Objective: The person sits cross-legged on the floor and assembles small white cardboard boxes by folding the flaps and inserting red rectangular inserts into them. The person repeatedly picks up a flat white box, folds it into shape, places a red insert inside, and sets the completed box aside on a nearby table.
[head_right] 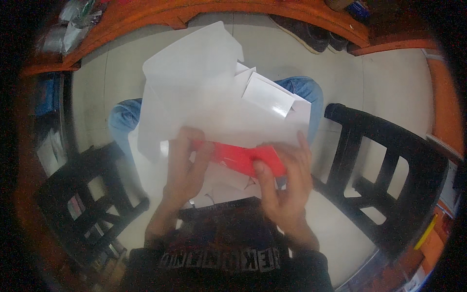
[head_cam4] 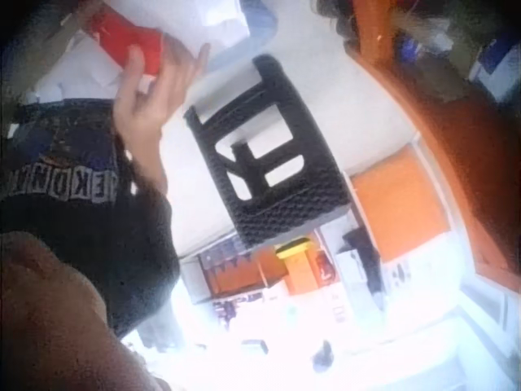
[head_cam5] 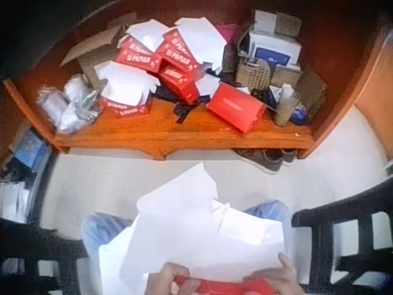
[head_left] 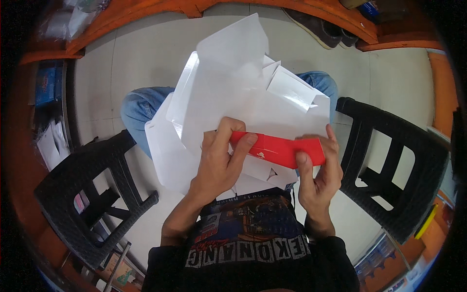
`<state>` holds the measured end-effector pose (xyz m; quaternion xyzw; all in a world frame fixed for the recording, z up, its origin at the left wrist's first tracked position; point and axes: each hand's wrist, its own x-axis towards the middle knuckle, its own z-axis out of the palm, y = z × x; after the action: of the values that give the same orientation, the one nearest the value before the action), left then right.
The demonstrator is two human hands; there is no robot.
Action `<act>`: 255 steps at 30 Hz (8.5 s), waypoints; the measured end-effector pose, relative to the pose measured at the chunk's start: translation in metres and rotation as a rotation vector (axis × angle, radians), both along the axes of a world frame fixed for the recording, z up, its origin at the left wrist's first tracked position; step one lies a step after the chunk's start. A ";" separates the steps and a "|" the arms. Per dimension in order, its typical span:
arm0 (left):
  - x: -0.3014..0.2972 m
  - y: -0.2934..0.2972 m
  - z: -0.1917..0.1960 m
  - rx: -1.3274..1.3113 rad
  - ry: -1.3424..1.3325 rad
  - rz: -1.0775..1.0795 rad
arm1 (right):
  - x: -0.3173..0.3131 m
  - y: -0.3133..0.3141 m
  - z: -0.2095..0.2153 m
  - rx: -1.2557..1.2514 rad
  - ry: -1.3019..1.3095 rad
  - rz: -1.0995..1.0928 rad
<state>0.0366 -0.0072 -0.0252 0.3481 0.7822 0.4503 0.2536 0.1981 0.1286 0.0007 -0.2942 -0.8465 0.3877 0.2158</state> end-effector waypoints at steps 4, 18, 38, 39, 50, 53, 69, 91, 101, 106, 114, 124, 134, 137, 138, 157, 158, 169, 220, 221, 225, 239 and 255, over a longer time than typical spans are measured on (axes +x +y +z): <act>0.004 0.001 0.007 -0.018 -0.282 -0.085 | -0.009 0.007 -0.003 0.085 -0.090 0.107; 0.006 0.002 -0.003 0.048 -0.381 -0.183 | -0.016 0.023 -0.009 0.135 -0.190 0.430; 0.037 0.030 -0.046 0.340 0.048 -0.329 | 0.009 0.027 0.043 -0.066 0.572 -0.650; 0.043 0.039 -0.063 0.192 0.108 -0.383 | 0.018 0.047 0.045 0.041 0.587 -0.734; 0.065 0.061 -0.046 0.451 -0.274 -0.221 | -0.019 0.021 0.047 -0.474 0.328 -0.482; 0.064 0.050 -0.083 0.367 -0.373 -0.024 | -0.049 0.027 0.017 -0.962 0.590 0.140; -0.034 -0.027 -0.027 0.274 -0.277 -0.068 | -0.040 0.040 -0.050 -0.245 -0.248 0.371; -0.037 0.036 -0.007 0.460 0.388 -0.375 | -0.040 0.055 0.029 -0.128 -0.156 0.490; -0.042 0.042 -0.009 0.468 0.293 -0.498 | -0.039 0.058 0.027 -0.085 -0.105 0.495; -0.042 0.036 0.003 0.314 0.204 -0.503 | -0.039 0.063 0.030 -0.162 -0.155 0.479; -0.039 0.037 0.002 0.272 0.199 -0.427 | -0.046 0.060 0.038 -0.235 -0.187 0.466; -0.040 0.024 0.026 -0.013 0.343 -0.459 | -0.035 0.047 0.053 0.136 0.260 0.236; -0.043 0.012 0.027 -0.102 -0.025 -0.226 | -0.013 0.043 -0.003 0.243 0.101 0.104; -0.044 0.012 0.028 -0.099 0.023 -0.269 | -0.028 0.045 -0.014 0.106 0.041 0.136; -0.044 0.012 0.027 -0.090 0.055 -0.283 | -0.032 0.047 -0.019 0.063 0.043 0.147; -0.047 0.010 0.014 0.062 0.040 -0.362 | -0.052 0.043 -0.031 -0.078 0.054 0.431; -0.047 0.010 0.012 0.077 0.062 -0.358 | -0.051 0.040 -0.026 -0.079 0.018 0.430; -0.040 0.007 0.035 0.149 0.022 -0.149 | -0.042 0.016 -0.017 0.036 0.027 0.232; -0.003 -0.002 -0.052 -0.072 0.064 -0.706 | 0.042 -0.012 -0.063 -0.202 -0.332 0.370; -0.004 0.000 -0.048 -0.139 0.007 -0.713 | 0.042 -0.012 -0.063 -0.275 -0.331 0.352; -0.012 0.003 -0.044 -0.298 -0.103 -0.774 | 0.040 -0.008 -0.067 -0.524 -0.298 0.327; -0.021 -0.022 -0.055 -0.221 -0.092 -0.762 | 0.034 0.001 -0.080 -0.370 -0.414 0.515; -0.013 -0.017 -0.064 -0.014 0.295 -0.707 | 0.028 -0.004 -0.044 -0.077 -0.447 0.466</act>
<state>0.0232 -0.0241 -0.0892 0.6556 0.6451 0.2747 0.2803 0.2266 0.1246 -0.0429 -0.1785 -0.9023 0.3841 -0.0811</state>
